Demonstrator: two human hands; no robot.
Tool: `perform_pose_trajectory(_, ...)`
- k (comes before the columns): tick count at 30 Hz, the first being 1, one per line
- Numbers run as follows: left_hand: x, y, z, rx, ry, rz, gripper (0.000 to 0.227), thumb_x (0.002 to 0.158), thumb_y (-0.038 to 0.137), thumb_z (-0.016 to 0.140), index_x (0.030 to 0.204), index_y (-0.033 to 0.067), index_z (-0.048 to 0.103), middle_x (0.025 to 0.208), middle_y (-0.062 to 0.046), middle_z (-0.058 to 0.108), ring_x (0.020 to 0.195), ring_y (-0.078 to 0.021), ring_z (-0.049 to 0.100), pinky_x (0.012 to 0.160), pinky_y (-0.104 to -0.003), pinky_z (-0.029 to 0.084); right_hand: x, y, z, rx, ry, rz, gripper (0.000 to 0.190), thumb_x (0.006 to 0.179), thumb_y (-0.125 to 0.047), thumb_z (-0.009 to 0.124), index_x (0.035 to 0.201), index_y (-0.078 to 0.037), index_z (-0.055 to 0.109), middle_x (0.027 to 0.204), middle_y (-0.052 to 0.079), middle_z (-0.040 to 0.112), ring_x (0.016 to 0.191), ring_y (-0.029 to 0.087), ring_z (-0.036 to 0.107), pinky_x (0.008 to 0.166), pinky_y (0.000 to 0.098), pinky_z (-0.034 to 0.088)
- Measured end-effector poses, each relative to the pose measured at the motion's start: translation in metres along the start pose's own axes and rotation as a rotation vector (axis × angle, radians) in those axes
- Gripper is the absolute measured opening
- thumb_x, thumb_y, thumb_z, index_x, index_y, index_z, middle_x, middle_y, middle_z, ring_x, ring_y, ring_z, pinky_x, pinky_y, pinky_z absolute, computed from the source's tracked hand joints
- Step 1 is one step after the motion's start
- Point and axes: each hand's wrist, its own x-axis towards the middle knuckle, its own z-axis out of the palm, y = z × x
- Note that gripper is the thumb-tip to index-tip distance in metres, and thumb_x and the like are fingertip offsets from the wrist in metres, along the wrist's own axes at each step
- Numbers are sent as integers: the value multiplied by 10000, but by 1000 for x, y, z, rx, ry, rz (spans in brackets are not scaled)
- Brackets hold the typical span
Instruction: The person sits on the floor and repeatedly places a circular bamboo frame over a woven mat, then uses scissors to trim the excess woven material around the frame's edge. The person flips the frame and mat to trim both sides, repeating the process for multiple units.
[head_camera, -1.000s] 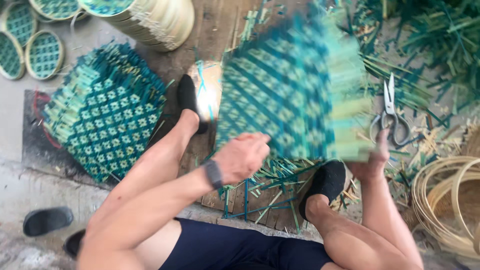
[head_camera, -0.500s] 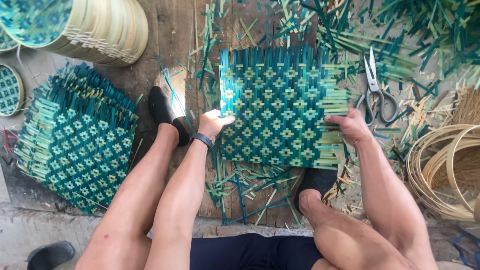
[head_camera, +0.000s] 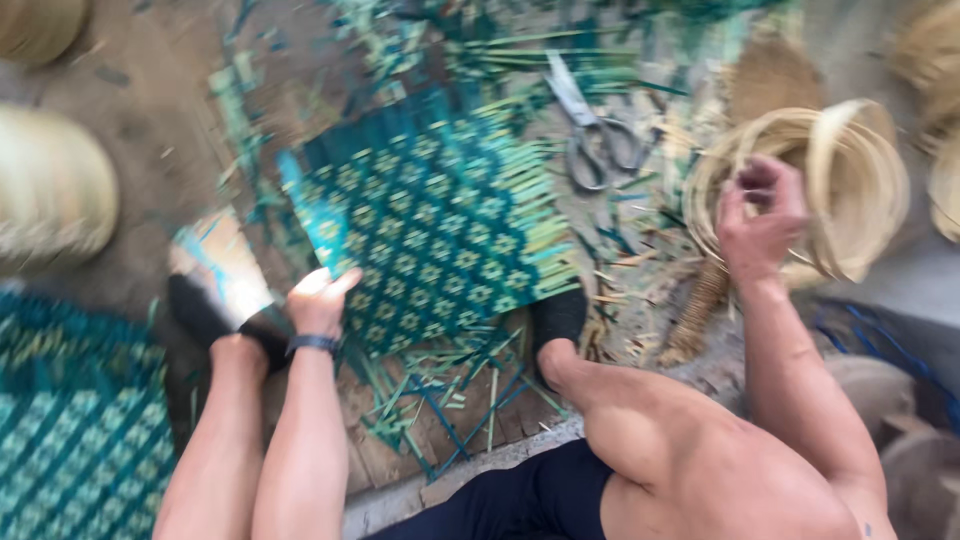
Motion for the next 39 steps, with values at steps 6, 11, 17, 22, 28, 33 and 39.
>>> perform_pose_trajectory(6,-34,77,39,728,-71,577,973,612,298,957,1467,135,523,1481,-152,505,1356,-384,473,1120,-509,431,-7,59,-120,-433,11,99,387,913,-160,907,1180,34,706,1135,189,657,998,276,653,867,369,533)
perform_pose_trajectory(11,-47,113,66,1049,-484,434,1260,513,440,991,1576,255,341,1689,-141,169,1544,-402,164,1204,-520,302,-27,85,-124,-211,-168,296,266,975,-209,807,1177,-39,770,981,100,753,845,170,703,797,315,553)
perform_pose_trajectory(17,-47,108,64,1070,-489,393,1269,492,470,980,1572,293,338,1704,-96,163,1559,-355,167,1207,-474,319,-23,65,-134,-415,-93,30,160,1007,-173,804,1107,-51,775,1002,120,736,886,237,707,814,358,563)
perform_pose_trajectory(22,-47,148,52,747,-377,513,1094,590,453,945,1528,196,443,1620,-229,277,1415,-439,368,1130,-483,387,21,-16,-159,-653,-39,-331,62,988,-92,806,998,-62,753,961,96,701,950,278,673,917,424,547)
perform_pose_trajectory(28,-96,269,31,210,74,1217,469,985,210,793,1406,90,623,1460,-176,580,1360,-386,555,1152,-473,455,60,-193,-120,-111,-275,-790,282,873,10,793,1146,-15,726,913,114,624,797,266,609,692,402,506)
perform_pose_trajectory(33,-149,316,-4,-145,30,807,261,1051,152,764,1308,107,737,1094,-75,736,853,-195,692,781,-313,556,72,-310,-76,81,-309,-1152,258,990,-144,769,1158,-4,632,1034,83,602,938,253,613,786,370,549)
perform_pose_trajectory(39,-127,309,-55,-1029,-594,60,594,1021,597,468,1111,32,626,930,-58,716,729,-138,678,589,-255,528,52,-371,-25,160,-418,-1450,199,900,-193,689,1074,-101,660,1013,54,526,982,221,580,771,326,561)
